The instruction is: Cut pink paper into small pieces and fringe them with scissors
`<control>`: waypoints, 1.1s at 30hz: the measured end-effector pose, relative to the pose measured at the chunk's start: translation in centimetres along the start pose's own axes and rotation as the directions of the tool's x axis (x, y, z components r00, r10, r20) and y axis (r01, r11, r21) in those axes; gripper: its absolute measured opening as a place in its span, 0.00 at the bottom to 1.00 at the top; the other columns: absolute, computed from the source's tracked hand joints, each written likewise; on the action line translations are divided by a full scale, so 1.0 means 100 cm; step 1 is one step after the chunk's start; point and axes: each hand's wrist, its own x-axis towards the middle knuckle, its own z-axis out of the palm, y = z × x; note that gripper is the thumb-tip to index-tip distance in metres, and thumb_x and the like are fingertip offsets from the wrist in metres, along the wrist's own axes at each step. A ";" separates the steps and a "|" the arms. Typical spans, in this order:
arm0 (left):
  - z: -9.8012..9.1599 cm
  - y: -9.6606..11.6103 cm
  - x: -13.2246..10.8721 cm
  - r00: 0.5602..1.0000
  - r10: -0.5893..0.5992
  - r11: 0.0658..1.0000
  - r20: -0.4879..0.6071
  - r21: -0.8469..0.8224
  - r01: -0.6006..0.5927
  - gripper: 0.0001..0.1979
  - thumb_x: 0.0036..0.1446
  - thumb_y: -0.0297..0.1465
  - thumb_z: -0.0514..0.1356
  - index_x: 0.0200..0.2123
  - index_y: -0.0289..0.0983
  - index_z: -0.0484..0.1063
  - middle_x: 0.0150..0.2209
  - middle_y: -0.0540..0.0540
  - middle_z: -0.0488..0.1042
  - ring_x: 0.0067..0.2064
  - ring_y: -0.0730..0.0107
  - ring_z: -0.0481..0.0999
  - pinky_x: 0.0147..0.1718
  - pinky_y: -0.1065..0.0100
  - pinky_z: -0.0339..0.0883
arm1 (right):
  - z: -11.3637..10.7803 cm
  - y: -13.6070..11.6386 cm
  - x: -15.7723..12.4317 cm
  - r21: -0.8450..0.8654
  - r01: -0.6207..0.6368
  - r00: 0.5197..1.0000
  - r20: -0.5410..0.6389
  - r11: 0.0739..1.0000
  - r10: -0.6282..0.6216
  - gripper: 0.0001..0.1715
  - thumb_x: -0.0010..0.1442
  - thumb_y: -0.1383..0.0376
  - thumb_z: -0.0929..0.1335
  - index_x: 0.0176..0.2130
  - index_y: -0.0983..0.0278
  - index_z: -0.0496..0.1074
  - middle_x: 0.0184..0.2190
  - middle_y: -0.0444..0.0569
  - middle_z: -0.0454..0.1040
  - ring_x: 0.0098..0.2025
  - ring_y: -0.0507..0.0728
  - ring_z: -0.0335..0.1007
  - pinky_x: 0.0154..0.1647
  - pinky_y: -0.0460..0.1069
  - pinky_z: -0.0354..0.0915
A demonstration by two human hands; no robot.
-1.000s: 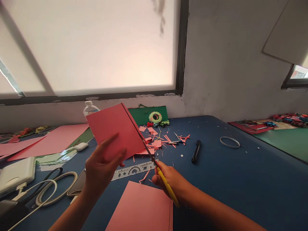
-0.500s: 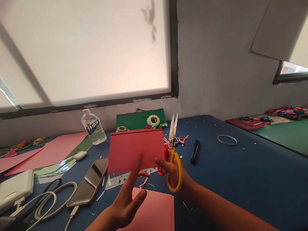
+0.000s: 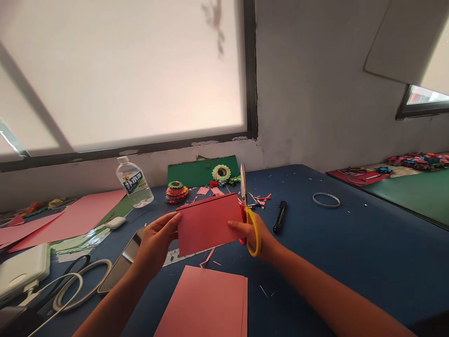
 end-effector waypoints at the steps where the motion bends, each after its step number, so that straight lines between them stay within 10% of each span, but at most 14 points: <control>1: 0.000 -0.001 0.000 1.000 -0.002 1.000 -0.013 -0.002 0.002 0.16 0.48 0.39 0.61 0.37 0.35 0.74 0.28 0.47 0.76 0.28 0.72 0.73 0.27 0.72 0.67 | 0.000 0.002 0.000 -0.012 -0.001 1.000 0.008 1.000 0.001 0.26 0.44 0.57 0.71 0.41 0.65 0.65 0.29 0.45 0.70 0.21 0.48 0.62 0.14 0.42 0.53; 22: 0.000 0.001 0.002 0.997 -0.061 0.998 -0.044 -0.034 0.060 0.17 0.45 0.40 0.62 0.37 0.37 0.74 0.28 0.48 0.75 0.28 0.73 0.72 0.27 0.74 0.66 | 0.001 0.008 0.001 -0.016 0.033 0.996 0.089 0.999 -0.031 0.25 0.47 0.55 0.69 0.43 0.65 0.65 0.31 0.47 0.69 0.21 0.48 0.62 0.12 0.41 0.53; 33: 0.000 0.002 0.001 0.998 -0.066 0.998 -0.026 -0.014 0.065 0.16 0.44 0.39 0.63 0.37 0.37 0.73 0.31 0.48 0.76 0.29 0.73 0.73 0.27 0.74 0.67 | -0.004 -0.005 0.005 0.002 0.105 0.990 -0.095 0.994 -0.104 0.18 0.43 0.58 0.71 0.28 0.63 0.60 0.15 0.34 0.56 0.15 0.44 0.49 0.14 0.42 0.51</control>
